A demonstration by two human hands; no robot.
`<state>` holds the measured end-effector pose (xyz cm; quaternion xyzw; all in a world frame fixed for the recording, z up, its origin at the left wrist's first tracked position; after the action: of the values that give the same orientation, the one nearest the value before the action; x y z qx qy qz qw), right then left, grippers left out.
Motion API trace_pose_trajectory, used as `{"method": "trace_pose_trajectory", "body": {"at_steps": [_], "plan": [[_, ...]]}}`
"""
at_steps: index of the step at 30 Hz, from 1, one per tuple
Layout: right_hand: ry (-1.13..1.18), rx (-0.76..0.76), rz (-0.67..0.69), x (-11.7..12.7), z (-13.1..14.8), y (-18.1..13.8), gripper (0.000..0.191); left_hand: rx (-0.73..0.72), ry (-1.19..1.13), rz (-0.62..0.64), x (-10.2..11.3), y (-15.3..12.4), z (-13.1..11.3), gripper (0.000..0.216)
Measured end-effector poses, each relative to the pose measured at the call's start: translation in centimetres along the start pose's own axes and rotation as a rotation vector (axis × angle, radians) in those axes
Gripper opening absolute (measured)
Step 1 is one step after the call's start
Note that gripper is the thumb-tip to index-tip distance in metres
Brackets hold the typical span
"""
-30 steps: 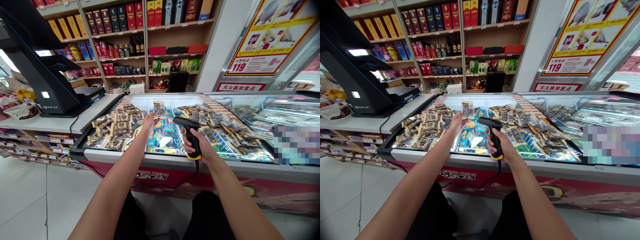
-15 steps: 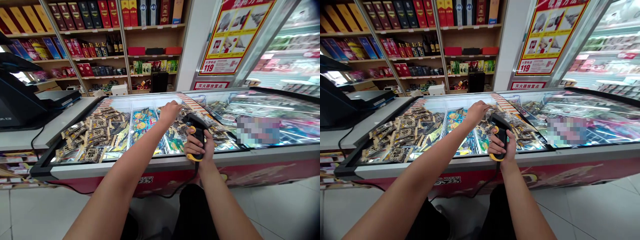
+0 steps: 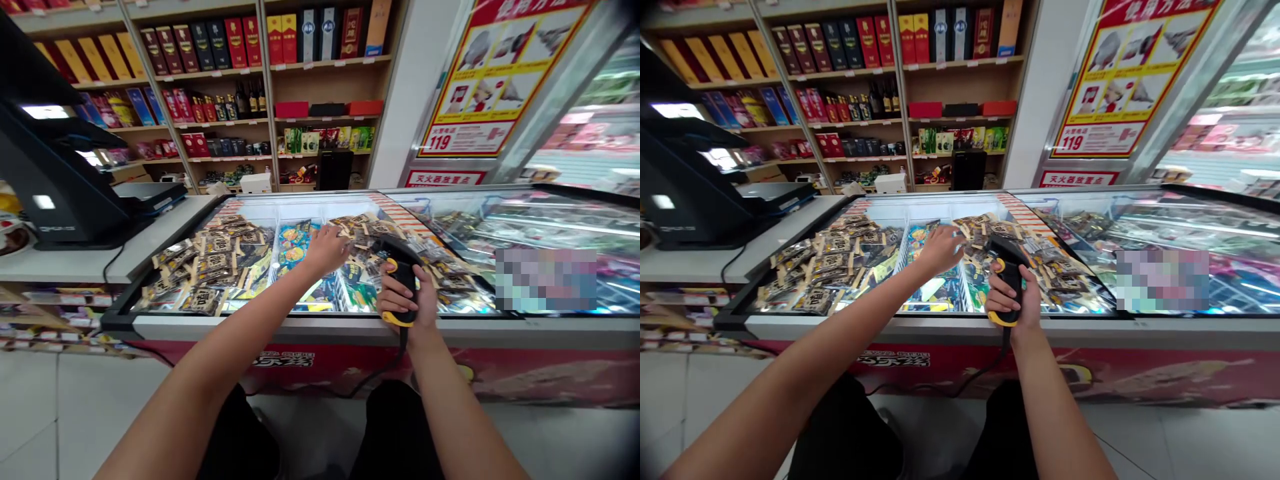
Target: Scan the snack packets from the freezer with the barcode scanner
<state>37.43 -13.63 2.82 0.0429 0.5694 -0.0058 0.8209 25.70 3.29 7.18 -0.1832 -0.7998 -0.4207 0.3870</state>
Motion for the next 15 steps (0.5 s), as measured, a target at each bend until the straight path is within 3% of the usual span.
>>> {"method": "trace_pose_trajectory", "body": {"at_steps": [3, 7, 9, 12, 15], "plan": [[-0.030, -0.034, -0.050, -0.2, -0.2, 0.1, 0.025, 0.083, 0.199, 0.025, 4.1, -4.7, 3.3, 0.015], [-0.126, -0.056, -0.111, -0.4, -0.3, 0.1, 0.024, 0.178, 0.569, 0.142, 10.6, -11.6, 7.5, 0.025], [-0.196, -0.082, -0.128, -0.6, -0.4, 0.0, 0.027, 0.235, 0.698, 0.141, 13.8, -14.8, 9.5, 0.032], [-0.239, -0.104, -0.145, -0.9, -0.7, 0.0, 0.036, 0.318, 0.768, 0.080, 17.7, -18.7, 12.4, 0.044], [-0.189, -0.106, -0.183, -0.9, -1.0, 0.2, 0.043, 0.348, 0.712, 0.077, 19.5, -21.1, 15.2, 0.051]]}}
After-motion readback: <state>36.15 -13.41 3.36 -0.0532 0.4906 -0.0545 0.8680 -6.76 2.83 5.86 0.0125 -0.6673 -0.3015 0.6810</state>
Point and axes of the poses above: each hand's wrist, its own y-axis towards the middle knuckle, its own x-axis out of the back of the hand, z = x × y, the point moved 4 cm from there along y, towards the middle knuckle, and after that the axes turned 13 degrees about y, right-handed, at the moved point
